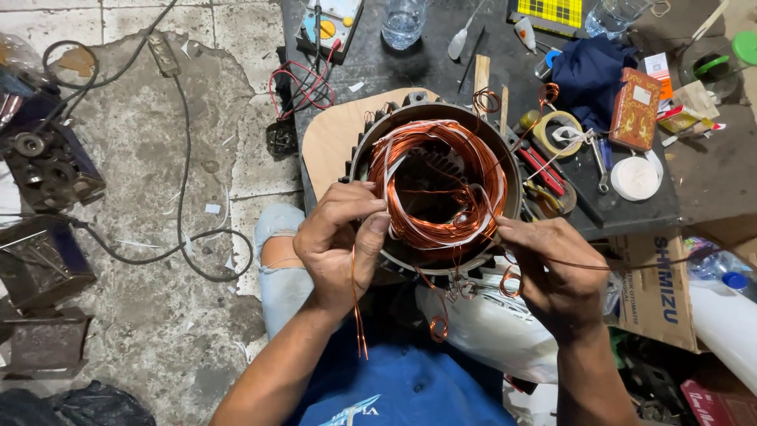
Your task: Insulating and securing copper wire windings inside an electric motor stator using lacing cord and manual manipulation.
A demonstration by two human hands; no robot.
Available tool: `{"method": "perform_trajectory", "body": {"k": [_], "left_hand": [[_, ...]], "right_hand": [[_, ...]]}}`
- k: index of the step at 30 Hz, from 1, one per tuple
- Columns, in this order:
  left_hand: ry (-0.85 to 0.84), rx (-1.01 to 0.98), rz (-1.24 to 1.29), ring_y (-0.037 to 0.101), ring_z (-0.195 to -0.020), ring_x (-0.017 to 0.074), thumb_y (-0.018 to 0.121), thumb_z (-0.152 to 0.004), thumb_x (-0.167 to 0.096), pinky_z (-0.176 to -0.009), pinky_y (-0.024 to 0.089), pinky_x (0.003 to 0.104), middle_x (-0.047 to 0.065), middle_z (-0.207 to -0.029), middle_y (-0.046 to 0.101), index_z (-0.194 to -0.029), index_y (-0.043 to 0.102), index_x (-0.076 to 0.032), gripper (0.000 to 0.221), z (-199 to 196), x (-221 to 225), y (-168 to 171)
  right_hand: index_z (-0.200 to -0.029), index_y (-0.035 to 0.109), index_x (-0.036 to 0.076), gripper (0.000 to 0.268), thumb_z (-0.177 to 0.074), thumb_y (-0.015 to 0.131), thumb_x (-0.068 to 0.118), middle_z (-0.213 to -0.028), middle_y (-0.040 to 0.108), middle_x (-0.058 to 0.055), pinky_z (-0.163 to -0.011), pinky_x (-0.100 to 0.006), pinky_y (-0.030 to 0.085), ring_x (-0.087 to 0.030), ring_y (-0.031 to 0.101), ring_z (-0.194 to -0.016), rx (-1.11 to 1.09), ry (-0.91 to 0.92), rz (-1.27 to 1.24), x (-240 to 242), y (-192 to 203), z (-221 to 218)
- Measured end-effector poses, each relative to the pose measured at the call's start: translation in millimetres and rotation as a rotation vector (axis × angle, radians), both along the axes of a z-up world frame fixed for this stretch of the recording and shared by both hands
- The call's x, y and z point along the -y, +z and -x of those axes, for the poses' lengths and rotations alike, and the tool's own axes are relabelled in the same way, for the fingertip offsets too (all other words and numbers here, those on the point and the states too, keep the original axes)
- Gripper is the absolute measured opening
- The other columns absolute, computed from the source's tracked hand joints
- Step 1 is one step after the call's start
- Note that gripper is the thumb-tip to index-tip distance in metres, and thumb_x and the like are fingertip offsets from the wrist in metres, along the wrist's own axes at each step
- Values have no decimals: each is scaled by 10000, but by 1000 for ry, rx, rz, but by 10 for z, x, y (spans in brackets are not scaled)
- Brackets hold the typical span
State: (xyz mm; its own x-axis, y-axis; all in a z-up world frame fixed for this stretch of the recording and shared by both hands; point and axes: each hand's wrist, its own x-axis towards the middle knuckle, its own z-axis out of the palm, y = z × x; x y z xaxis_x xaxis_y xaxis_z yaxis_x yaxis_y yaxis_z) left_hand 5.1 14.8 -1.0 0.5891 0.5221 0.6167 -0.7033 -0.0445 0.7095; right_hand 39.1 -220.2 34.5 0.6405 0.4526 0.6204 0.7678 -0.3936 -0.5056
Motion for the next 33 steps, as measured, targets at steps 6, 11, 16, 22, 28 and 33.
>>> {"method": "perform_trajectory", "body": {"k": [6, 11, 16, 22, 28, 33], "left_hand": [[-108, 17, -507, 667, -642, 247, 779, -878, -164, -856, 588, 479, 65, -663, 684, -901, 786, -76, 92, 28, -100, 139], [-293, 62, -985, 650, -645, 283, 705, -904, -76, -724, 549, 411, 109, -628, 634, -790, 679, -31, 125, -66, -32, 520], [-264, 4, -1086, 611, -671, 221, 591, -1004, -208, -660, 493, 354, 82, -745, 686, -986, 711, -55, 195, -91, 123, 451], [-284, 8, -1069, 631, -772, 181, 712, -959, -214, -649, 450, 314, 77, -1125, 735, -1257, 685, -54, 339, -56, 177, 471], [-88, 88, -886, 658, -633, 203, 617, -1018, -285, -633, 513, 331, 23, -1015, 729, -1104, 729, -179, 177, -57, 430, 177], [-67, -6, -824, 652, -612, 185, 662, -985, -240, -614, 513, 315, -3, -845, 698, -1033, 751, -187, 115, -53, 357, 283]], "right_hand": [[-937, 792, 8, 136, -919, 684, -73, -872, 778, -162, -692, -402, 589, -351, 724, -714, 17, -45, 10, 15, 97, 129], [-919, 790, 5, 114, -897, 708, -71, -869, 783, -164, -687, -428, 597, -361, 727, -714, 14, -80, 10, 24, 134, 189], [-971, 765, -6, 176, -844, 705, -112, -912, 772, -149, -622, -328, 543, -251, 672, -694, -71, -140, 36, 16, 201, 285], [-986, 738, -17, 284, -742, 733, -163, -953, 770, -109, -651, -246, 553, -158, 667, -753, -172, -129, -16, -19, 184, 234], [-843, 798, 63, 86, -872, 730, 107, -806, 773, -94, -656, -389, 599, -289, 701, -674, -113, 88, -35, -34, 35, -59], [-1015, 796, 63, 161, -890, 711, 120, -990, 771, -176, -852, -532, 545, -423, 692, -904, -148, 235, 147, 9, 200, -404]]}}
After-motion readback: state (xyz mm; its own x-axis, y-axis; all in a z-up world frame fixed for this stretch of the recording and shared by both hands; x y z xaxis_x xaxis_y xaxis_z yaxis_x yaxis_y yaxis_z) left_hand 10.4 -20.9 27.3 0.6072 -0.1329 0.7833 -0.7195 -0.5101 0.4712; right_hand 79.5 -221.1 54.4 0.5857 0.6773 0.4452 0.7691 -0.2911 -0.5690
